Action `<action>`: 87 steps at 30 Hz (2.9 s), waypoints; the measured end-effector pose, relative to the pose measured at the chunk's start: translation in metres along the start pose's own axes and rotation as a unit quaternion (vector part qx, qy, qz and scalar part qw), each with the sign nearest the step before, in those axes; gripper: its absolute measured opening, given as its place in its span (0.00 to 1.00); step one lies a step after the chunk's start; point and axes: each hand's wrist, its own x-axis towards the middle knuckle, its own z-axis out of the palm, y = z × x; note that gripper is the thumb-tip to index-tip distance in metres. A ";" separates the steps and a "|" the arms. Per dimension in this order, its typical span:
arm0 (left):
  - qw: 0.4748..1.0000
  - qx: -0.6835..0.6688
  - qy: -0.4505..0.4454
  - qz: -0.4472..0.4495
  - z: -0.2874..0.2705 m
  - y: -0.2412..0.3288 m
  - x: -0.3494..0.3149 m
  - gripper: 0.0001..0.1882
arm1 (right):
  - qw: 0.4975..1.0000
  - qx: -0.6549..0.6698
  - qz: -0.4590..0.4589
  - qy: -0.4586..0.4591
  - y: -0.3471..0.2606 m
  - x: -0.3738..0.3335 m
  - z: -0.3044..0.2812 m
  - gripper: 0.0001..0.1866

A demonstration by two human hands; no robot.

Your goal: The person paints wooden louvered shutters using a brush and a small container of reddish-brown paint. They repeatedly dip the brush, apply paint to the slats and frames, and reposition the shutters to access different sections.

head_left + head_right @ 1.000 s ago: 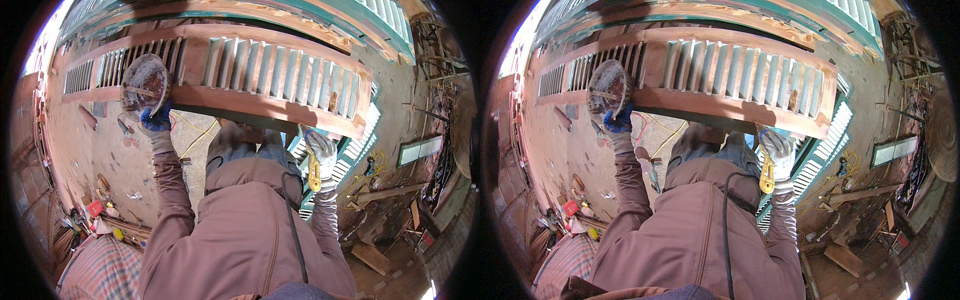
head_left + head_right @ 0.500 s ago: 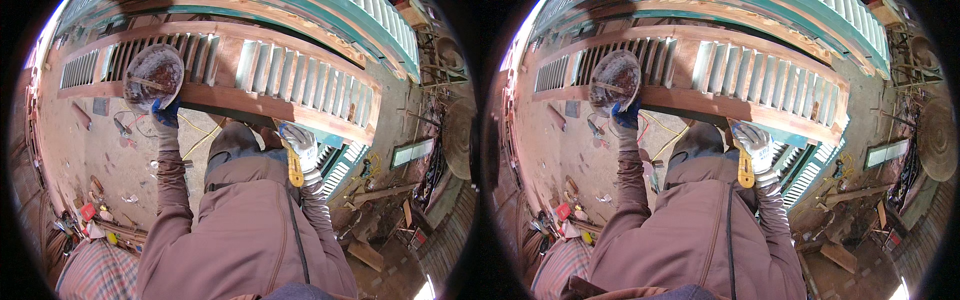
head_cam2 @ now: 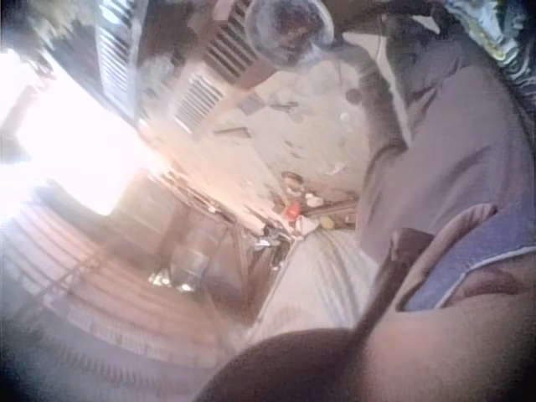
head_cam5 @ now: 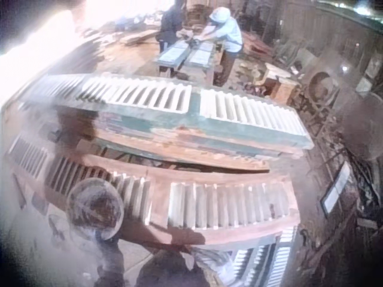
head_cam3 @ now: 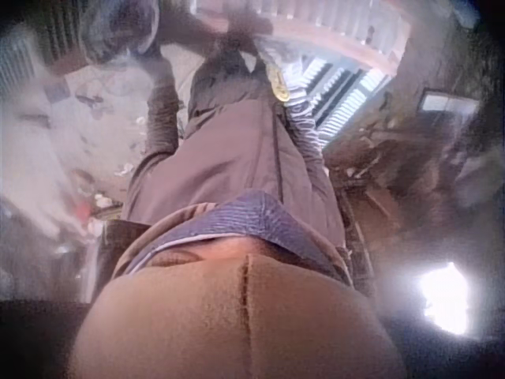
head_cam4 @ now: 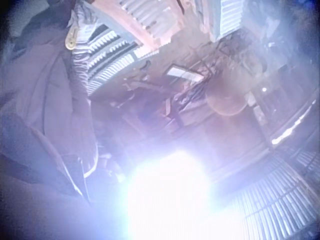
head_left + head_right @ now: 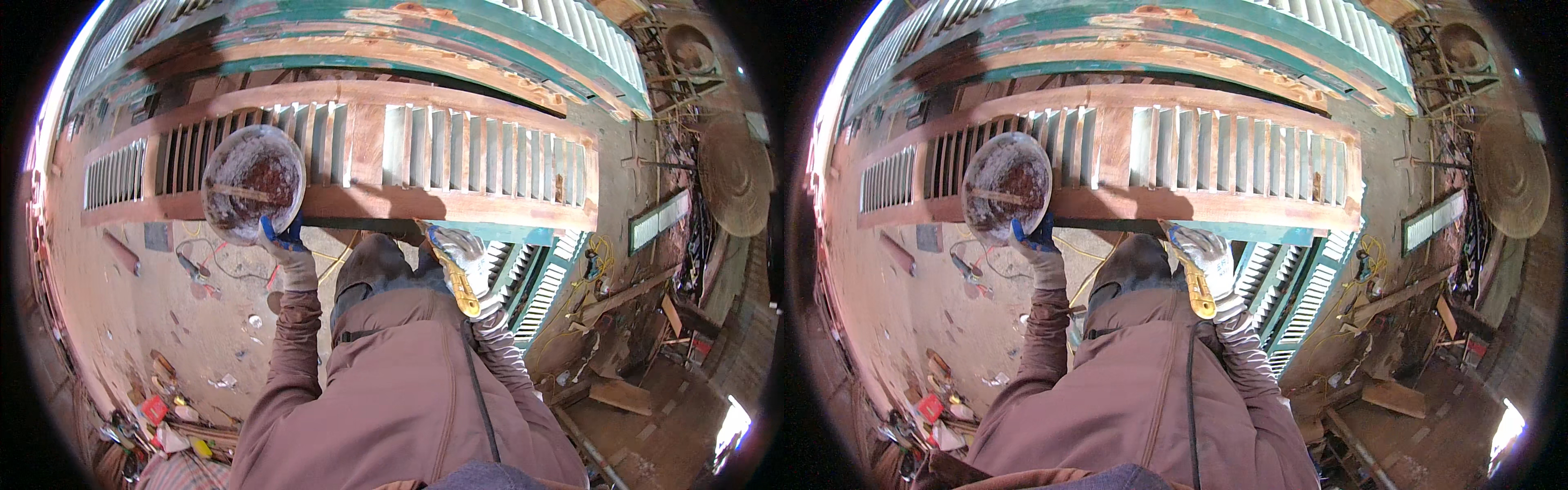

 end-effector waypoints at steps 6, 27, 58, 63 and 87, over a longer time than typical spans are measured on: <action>1.000 -0.001 0.023 -0.009 -0.002 -0.007 0.001 0.29 | 0.999 -0.011 0.017 0.028 -0.010 0.016 0.006 0.25; 0.981 -0.072 0.142 -0.106 0.011 0.006 0.014 0.33 | 0.996 0.078 -0.038 -0.006 0.036 0.042 -0.019 0.24; 0.956 -0.113 -0.001 -0.270 -0.220 0.155 0.277 0.28 | 0.984 0.003 0.161 0.077 -0.184 0.068 0.117 0.19; 0.965 -0.092 0.054 -0.238 -0.211 0.144 0.278 0.31 | 0.983 -0.017 0.170 0.061 -0.181 0.066 0.123 0.20; 0.974 -0.085 0.008 -0.212 -0.211 0.136 0.284 0.30 | 0.916 -0.379 0.132 0.008 -0.128 0.085 0.171 0.20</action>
